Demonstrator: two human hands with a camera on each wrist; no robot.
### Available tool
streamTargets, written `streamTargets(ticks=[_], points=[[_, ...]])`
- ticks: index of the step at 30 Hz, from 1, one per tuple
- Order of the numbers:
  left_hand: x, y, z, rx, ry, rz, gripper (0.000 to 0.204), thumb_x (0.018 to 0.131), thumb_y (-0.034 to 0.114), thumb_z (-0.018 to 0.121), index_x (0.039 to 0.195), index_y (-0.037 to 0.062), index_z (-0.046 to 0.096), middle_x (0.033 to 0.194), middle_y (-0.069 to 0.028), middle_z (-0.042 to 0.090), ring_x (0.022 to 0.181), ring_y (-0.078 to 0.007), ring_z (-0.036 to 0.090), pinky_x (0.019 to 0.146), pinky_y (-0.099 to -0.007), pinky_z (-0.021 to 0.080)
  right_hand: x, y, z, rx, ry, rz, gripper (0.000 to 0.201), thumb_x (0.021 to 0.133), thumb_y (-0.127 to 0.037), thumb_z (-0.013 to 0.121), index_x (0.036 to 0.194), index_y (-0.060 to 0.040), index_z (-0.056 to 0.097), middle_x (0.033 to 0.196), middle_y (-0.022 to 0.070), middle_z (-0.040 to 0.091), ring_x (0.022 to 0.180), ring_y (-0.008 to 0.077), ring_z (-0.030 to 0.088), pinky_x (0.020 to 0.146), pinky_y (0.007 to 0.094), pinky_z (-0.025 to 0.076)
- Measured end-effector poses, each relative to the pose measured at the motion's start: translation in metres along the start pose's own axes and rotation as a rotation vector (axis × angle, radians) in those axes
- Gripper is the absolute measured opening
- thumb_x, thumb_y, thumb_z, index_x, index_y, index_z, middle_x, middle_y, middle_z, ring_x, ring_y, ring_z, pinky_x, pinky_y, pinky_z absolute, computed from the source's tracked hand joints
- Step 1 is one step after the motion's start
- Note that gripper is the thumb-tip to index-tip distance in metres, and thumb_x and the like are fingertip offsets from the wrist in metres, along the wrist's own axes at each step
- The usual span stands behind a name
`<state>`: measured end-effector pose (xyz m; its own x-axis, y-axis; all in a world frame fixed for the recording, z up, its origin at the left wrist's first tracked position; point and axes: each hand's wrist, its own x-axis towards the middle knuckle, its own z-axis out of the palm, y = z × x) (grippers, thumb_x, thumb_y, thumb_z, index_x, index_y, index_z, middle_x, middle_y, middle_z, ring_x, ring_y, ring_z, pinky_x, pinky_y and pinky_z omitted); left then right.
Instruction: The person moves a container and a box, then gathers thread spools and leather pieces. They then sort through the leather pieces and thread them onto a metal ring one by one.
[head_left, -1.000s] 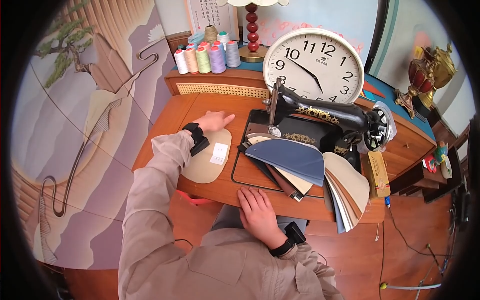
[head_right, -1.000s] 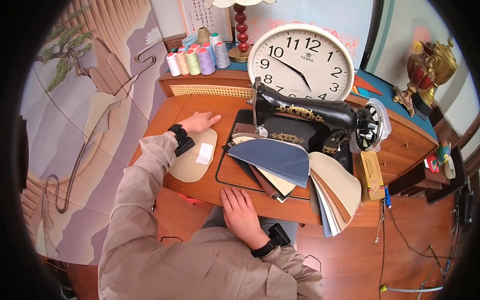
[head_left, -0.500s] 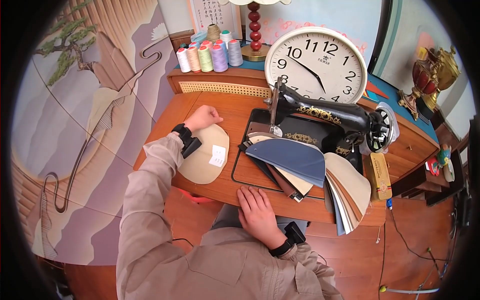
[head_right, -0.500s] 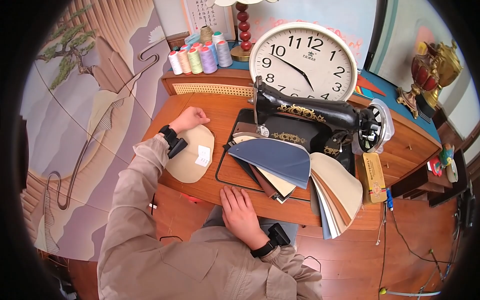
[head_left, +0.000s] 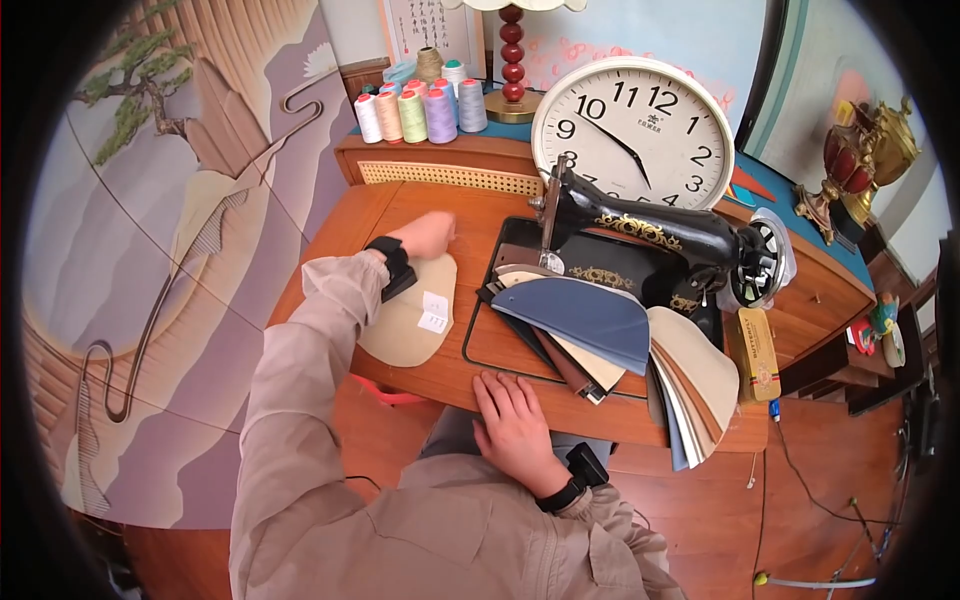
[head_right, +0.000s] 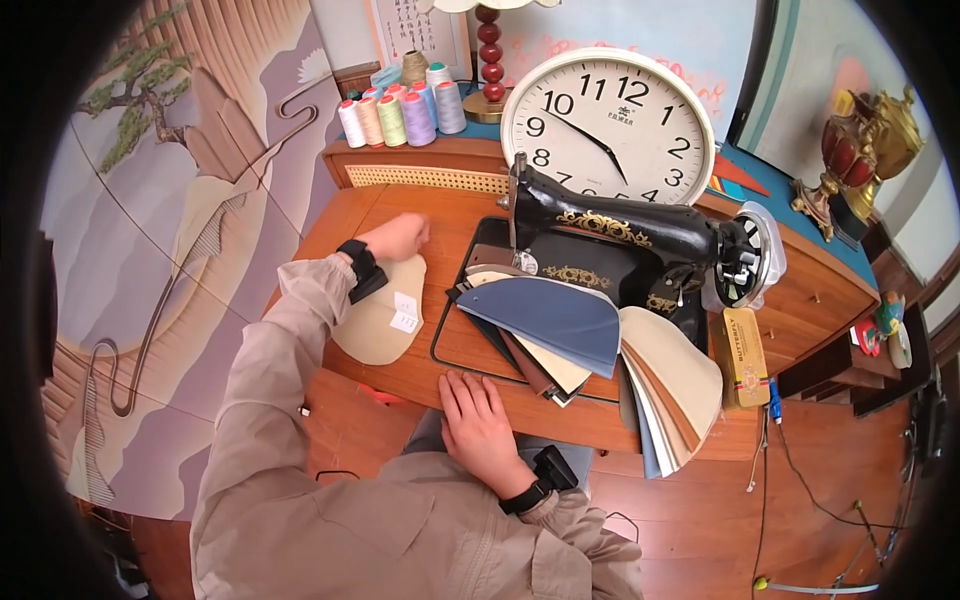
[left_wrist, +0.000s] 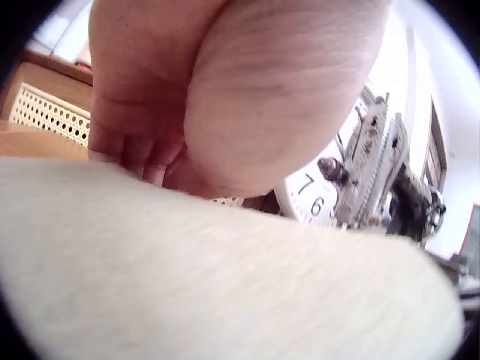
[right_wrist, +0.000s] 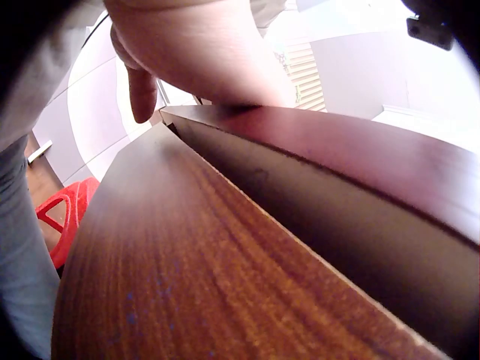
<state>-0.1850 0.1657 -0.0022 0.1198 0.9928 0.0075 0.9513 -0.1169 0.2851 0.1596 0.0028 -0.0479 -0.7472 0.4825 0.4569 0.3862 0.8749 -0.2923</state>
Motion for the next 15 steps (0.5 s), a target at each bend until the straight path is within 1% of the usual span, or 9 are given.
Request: streamTargets(ticks=[2,3,5,6,8,10,12,13,15], points=[[0.022,0.0,-0.006,-0.167,0.144,-0.178,0.005,0.088,0.004,0.056,0.087,-0.0014,0.057,0.079,-0.017,0.066,0.073,-0.027,0.068,0.063,-0.0383,0.053,-0.001,0.0,0.0,-0.005,-0.002,-0.002,0.064,0.079,-0.021,0.069,0.138,-0.0021,0.051,0.136,0.0122,0.054,0.127,0.029,0.049,0.113,0.0446,0.034],[0.037,0.001,-0.008,-0.168,0.149,-0.175,0.005,0.088,0.004,0.056,0.087,-0.0014,0.057,0.079,-0.017,0.066,0.073,-0.027,0.068,0.063,-0.0383,0.053,-0.001,0.0,0.0,-0.005,-0.004,-0.004,0.065,0.079,-0.021,0.07,0.138,-0.0021,0.051,0.136,0.0123,0.054,0.127,0.0291,0.049,0.113,0.0446,0.034],[0.067,0.001,-0.012,-0.59,0.43,-0.314,0.005,0.088,0.0,0.055,0.086,-0.0038,0.059,0.074,-0.0185,0.067,0.06,-0.0274,0.068,0.057,-0.0391,0.055,0.0,0.001,0.0,-0.01,0.0,-0.007,0.065,0.078,-0.021,0.07,0.138,-0.002,0.051,0.136,0.0123,0.054,0.127,0.0293,0.049,0.113,0.0447,0.034],[0.08,0.003,-0.016,-0.589,0.434,-0.307,0.005,0.088,0.0,0.055,0.086,-0.0038,0.059,0.074,-0.0185,0.067,0.06,-0.0274,0.068,0.057,-0.0391,0.055,-0.001,0.001,0.0,-0.006,-0.005,-0.006,0.065,0.078,-0.021,0.07,0.138,-0.002,0.051,0.136,0.0124,0.054,0.127,0.0293,0.049,0.112,0.0447,0.034],[0.105,0.006,-0.026,-0.962,0.565,-0.39,0.009,0.092,0.002,0.054,0.088,-0.0055,0.057,0.075,-0.0173,0.066,0.054,-0.0225,0.066,0.052,-0.0354,0.057,-0.001,0.001,0.0,-0.011,-0.003,-0.006,0.066,0.078,-0.022,0.07,0.138,-0.002,0.051,0.135,0.0125,0.054,0.127,0.0294,0.049,0.112,0.0447,0.034],[0.128,0.002,-0.029,-1.083,0.572,-0.384,0.011,0.094,0.002,0.053,0.089,-0.0073,0.056,0.075,-0.0183,0.066,0.06,-0.025,0.068,0.054,-0.035,0.059,-0.001,0.001,-0.001,0.004,-0.009,-0.004,0.067,0.077,-0.022,0.07,0.138,-0.0021,0.051,0.135,0.0128,0.054,0.127,0.0295,0.05,0.112,0.0448,0.034],[0.152,0.0,-0.029,-1.382,0.596,-0.455,0.009,0.093,0.0,0.053,0.091,-0.0092,0.055,0.078,-0.0192,0.064,0.065,-0.0269,0.069,0.055,-0.0344,0.059,0.0,0.001,-0.001,-0.008,0.0,-0.009,0.067,0.077,-0.023,0.071,0.138,-0.0023,0.051,0.135,0.0129,0.055,0.127,0.0296,0.05,0.112,0.0449,0.034],[0.162,0.008,-0.031,-1.443,0.668,-0.512,0.006,0.092,-0.005,0.051,0.095,-0.0103,0.054,0.083,-0.0189,0.062,0.068,-0.0289,0.068,0.055,-0.0339,0.059,0.0,0.001,-0.001,-0.001,-0.012,-0.006,0.068,0.077,-0.024,0.071,0.138,-0.0023,0.051,0.135,0.0131,0.054,0.127,0.0296,0.05,0.112,0.045,0.034],[0.176,0.01,-0.032,-1.49,0.705,-0.517,0.006,0.091,-0.007,0.05,0.096,-0.0107,0.053,0.085,-0.0191,0.061,0.067,-0.0294,0.068,0.055,-0.0338,0.059,0.0,0.001,-0.001,-0.012,-0.033,-0.009,0.068,0.078,-0.027,0.07,0.138,-0.0023,0.051,0.136,0.0133,0.054,0.127,0.0293,0.05,0.112,0.0449,0.034]])
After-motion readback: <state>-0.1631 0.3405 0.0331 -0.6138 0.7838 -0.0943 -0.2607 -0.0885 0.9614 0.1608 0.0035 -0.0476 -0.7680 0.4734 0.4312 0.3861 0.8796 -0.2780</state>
